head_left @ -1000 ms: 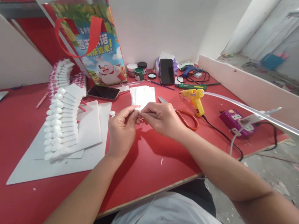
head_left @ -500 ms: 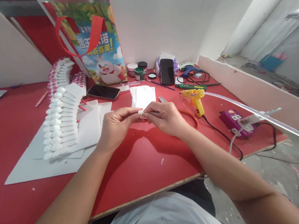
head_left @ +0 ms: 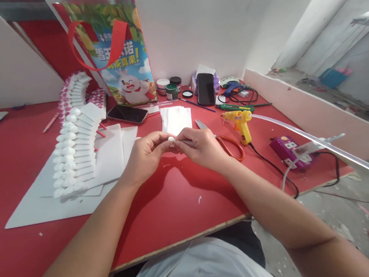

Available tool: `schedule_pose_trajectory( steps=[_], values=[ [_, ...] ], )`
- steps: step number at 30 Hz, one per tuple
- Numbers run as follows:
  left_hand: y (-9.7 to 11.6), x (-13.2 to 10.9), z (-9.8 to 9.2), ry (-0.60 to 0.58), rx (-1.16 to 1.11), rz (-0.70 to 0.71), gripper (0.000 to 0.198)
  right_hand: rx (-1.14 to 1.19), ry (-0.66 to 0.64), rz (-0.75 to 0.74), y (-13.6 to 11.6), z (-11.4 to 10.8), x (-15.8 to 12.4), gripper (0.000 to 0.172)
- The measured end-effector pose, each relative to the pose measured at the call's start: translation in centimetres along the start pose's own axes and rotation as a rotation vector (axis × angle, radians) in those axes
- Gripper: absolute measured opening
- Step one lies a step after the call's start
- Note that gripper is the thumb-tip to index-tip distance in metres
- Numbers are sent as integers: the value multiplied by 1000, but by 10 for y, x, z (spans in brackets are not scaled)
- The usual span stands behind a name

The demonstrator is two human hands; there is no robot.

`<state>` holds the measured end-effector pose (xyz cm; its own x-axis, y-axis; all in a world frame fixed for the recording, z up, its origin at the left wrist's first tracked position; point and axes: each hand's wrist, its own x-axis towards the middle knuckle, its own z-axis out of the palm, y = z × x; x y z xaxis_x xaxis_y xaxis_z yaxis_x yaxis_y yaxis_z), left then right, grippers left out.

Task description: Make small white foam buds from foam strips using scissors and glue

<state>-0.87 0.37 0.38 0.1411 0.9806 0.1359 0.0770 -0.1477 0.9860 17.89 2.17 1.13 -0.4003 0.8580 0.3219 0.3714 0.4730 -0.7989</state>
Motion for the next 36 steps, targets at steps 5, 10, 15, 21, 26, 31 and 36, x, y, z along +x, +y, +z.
schedule_pose_trajectory(
  steps=[5, 10, 15, 21, 26, 31, 36],
  values=[
    [0, -2, 2, -1, 156, 109, 27, 543, -21, 423, -6, -9, 9, 45],
    [4, -4, 0, -8, 306, 185, 23, 979, -394, 699, -6, -14, 15, 45],
    [4, -4, 0, -20, 184, 131, 26, 1093, -361, 614, -2, -14, 13, 26],
    [2, -3, 0, 21, 101, 108, 27, 1020, -353, 518, 0, -13, 9, 23],
    [1, -3, 1, 80, 94, 96, 27, 755, -256, 341, -4, -8, 9, 32],
    [0, -4, 4, 173, 144, 119, 29, 234, -6, 252, -10, -3, 5, 27],
    [3, -7, 10, 262, 209, 161, 27, -6, 156, 109, -16, 7, -2, 23]
  ],
)
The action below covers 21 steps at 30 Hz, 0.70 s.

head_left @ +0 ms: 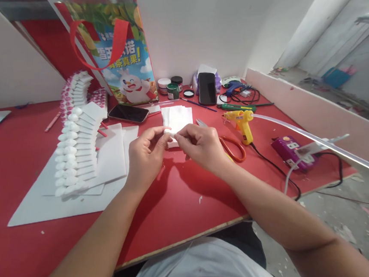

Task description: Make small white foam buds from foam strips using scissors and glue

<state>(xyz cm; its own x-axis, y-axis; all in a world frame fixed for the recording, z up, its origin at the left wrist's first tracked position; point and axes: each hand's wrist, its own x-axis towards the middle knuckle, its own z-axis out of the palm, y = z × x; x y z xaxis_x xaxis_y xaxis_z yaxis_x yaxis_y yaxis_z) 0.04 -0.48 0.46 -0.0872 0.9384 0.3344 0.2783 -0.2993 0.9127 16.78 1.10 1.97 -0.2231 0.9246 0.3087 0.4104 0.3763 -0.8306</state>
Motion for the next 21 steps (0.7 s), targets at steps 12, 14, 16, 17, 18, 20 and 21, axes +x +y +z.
schedule_pose_trajectory(
  steps=[12, 14, 16, 17, 18, 20, 21],
  values=[
    [6, 0, -3, -60, 55, 15, 24, 303, -228, 118, 6, -10, 10, 24],
    [6, 0, -3, -69, 68, 25, 23, 470, -288, 228, 6, -13, 12, 27],
    [6, 0, -4, -67, 74, 41, 22, 664, -355, 392, 6, -16, 14, 32],
    [6, 0, -4, -66, 77, 50, 21, 746, -395, 473, 6, -17, 16, 34],
    [6, 0, -4, -67, 82, 57, 21, 812, -435, 545, 6, -18, 17, 35],
    [6, 0, -4, -74, 97, 70, 20, 902, -483, 649, 6, -19, 19, 34],
    [6, 1, -4, -80, 102, 77, 20, 928, -487, 680, 7, -20, 19, 31]
  ],
)
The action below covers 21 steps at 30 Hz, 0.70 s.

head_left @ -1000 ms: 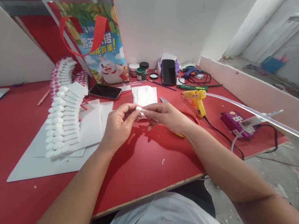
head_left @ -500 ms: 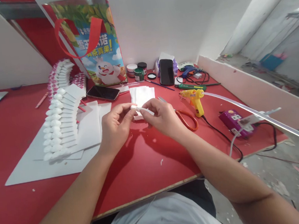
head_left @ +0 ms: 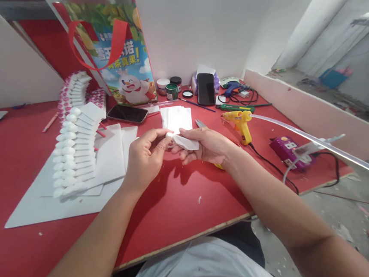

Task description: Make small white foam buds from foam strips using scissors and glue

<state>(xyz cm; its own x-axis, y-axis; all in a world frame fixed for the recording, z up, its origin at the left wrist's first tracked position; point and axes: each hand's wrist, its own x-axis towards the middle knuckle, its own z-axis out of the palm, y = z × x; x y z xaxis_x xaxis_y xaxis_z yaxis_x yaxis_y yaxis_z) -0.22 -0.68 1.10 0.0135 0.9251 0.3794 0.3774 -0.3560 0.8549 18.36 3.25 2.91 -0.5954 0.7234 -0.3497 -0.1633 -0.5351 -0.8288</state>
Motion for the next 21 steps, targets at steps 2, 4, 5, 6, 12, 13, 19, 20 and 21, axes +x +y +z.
schedule_pose_trajectory(
  steps=[2, 4, 5, 6, 12, 13, 19, 20, 21],
  values=[
    [0, 0, 0, -5, 2, 11, 20, 23, 17, 5, 0, -1, 0, 26],
    [1, 0, 0, -1, -1, 9, 20, 2, 29, -29, 2, -1, 0, 21],
    [1, 1, 0, 2, -2, 2, 20, -22, 23, -54, 3, -1, 0, 20],
    [0, 1, 0, 4, -2, -7, 20, -53, 12, -83, 4, 0, -1, 21],
    [-1, 1, 0, -6, -33, -38, 21, -343, 13, -294, 9, 5, -1, 34],
    [-1, 1, 0, -5, -41, -45, 22, -409, 37, -333, 9, 6, -2, 34],
    [1, 1, 2, 11, -93, -86, 24, -763, 266, -506, 14, 7, 1, 32],
    [1, 1, 3, 19, -98, -90, 24, -808, 318, -527, 16, 7, 1, 30],
    [1, 0, 4, 29, -98, -91, 24, -843, 372, -552, 18, 8, 2, 29]
  ],
)
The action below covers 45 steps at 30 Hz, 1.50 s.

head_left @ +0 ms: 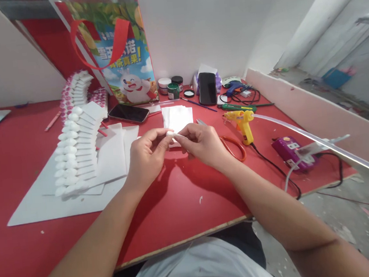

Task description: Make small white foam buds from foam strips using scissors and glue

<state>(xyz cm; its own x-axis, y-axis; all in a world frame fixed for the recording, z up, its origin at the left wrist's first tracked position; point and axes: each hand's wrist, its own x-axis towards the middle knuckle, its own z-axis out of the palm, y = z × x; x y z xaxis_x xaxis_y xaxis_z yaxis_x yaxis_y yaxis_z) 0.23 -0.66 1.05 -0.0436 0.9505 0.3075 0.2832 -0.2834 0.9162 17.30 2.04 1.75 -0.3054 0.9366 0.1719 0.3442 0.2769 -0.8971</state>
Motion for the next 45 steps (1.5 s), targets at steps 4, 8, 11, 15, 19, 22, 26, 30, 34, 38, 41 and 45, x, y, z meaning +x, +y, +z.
schedule_pose_trajectory(
  steps=[4, 8, 11, 15, 19, 22, 26, 30, 34, 38, 41, 45],
  values=[
    [-2, -4, 3, 47, 71, 59, 21, -68, 142, -56, -3, 10, -6, 22],
    [-2, -6, 4, 100, 196, 171, 21, -30, 134, -100, -8, 16, -11, 21],
    [-1, -6, 7, 143, 245, 259, 21, -7, 120, -125, -10, 15, -12, 21],
    [-1, -9, 12, 129, 250, 298, 27, -4, 121, -109, -10, 9, -11, 23],
    [-2, -10, 10, 93, 170, 269, 24, -12, 93, -125, -8, -1, -9, 21],
    [-2, -6, 5, 51, 28, 173, 15, -13, 11, -180, -4, -8, -8, 18],
    [-3, 0, -3, -43, -31, 174, 12, 3, -48, -253, 0, -11, -5, 18],
    [-4, 2, -3, -69, 8, 271, 17, 35, -54, -265, 2, -9, -4, 19],
    [-2, -1, 1, -25, 72, 258, 15, 62, -34, -159, 0, -6, -3, 22],
    [-2, -4, 6, 21, 65, 160, 16, -7, 63, -115, -1, -4, -3, 24],
    [-2, -6, 9, 60, 61, 115, 17, -92, 110, -189, -1, 1, -5, 22],
    [-3, -6, 13, 129, 56, 104, 17, -206, 177, -315, 0, 7, -9, 21]
  ],
)
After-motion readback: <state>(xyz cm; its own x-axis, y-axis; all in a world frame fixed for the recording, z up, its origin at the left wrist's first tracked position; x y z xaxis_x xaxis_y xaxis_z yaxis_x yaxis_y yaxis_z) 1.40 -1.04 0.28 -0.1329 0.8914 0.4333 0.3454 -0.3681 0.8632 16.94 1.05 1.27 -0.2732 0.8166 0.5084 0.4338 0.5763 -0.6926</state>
